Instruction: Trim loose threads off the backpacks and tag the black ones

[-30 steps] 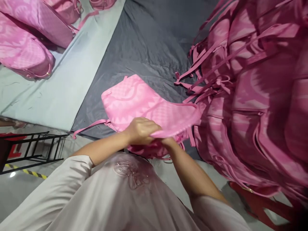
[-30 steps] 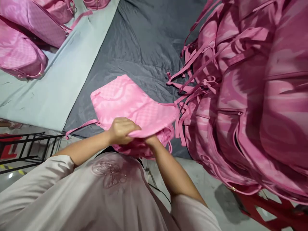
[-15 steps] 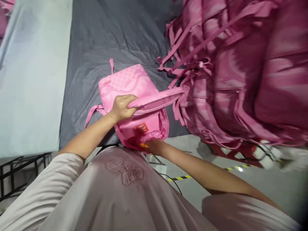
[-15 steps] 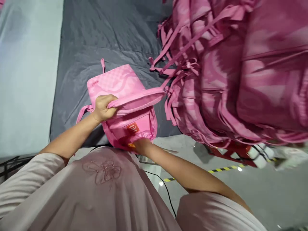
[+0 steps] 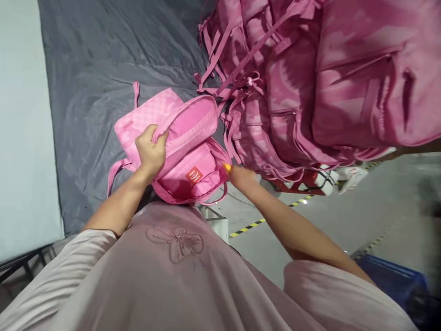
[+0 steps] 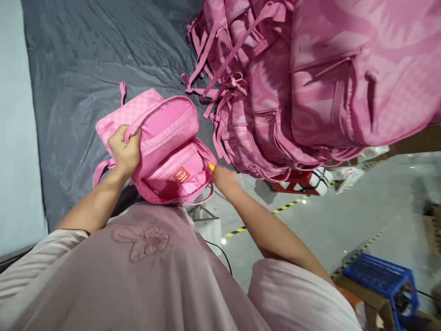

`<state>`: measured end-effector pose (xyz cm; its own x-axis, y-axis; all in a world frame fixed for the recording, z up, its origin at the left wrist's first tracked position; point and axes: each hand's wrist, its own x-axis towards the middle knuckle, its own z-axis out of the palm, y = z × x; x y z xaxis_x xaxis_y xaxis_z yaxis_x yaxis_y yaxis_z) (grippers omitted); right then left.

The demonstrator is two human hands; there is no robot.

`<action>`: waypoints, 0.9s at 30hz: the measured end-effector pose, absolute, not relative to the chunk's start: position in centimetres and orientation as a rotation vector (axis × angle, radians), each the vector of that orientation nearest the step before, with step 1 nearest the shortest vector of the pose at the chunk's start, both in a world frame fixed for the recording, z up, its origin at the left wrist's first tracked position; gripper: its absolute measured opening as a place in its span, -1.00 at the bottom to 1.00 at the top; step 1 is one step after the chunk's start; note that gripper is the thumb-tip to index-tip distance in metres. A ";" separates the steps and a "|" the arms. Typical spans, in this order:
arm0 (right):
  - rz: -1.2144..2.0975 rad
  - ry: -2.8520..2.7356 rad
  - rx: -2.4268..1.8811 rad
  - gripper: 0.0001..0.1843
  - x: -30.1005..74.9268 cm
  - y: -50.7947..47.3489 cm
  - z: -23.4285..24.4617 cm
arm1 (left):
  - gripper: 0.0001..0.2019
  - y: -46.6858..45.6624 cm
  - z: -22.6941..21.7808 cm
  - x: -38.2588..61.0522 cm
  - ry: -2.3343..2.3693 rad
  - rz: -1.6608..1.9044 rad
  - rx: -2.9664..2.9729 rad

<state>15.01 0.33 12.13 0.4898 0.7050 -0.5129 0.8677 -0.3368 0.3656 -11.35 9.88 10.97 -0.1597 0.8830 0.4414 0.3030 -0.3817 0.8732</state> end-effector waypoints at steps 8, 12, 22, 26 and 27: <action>-0.534 1.609 1.982 -0.54 12.2 -4.9 8.4 | -0.76 10.6 10.2 -8.5 1.281 1.517 1.596; -0.541 1.969 1.872 -0.69 9.7 -0.4 3.9 | -0.75 10.0 10.7 -8.0 1.190 1.464 1.672; -0.512 1.721 2.519 -0.53 10.6 1.1 0.4 | -0.71 12.4 11.5 -8.5 1.281 1.619 1.765; -0.580 1.590 2.603 -0.55 10.4 0.2 1.0 | -0.73 12.6 11.8 -7.5 1.283 1.590 1.820; -0.583 1.562 2.610 -0.55 10.4 0.0 1.4 | -0.74 12.7 11.8 -7.4 1.279 1.596 1.831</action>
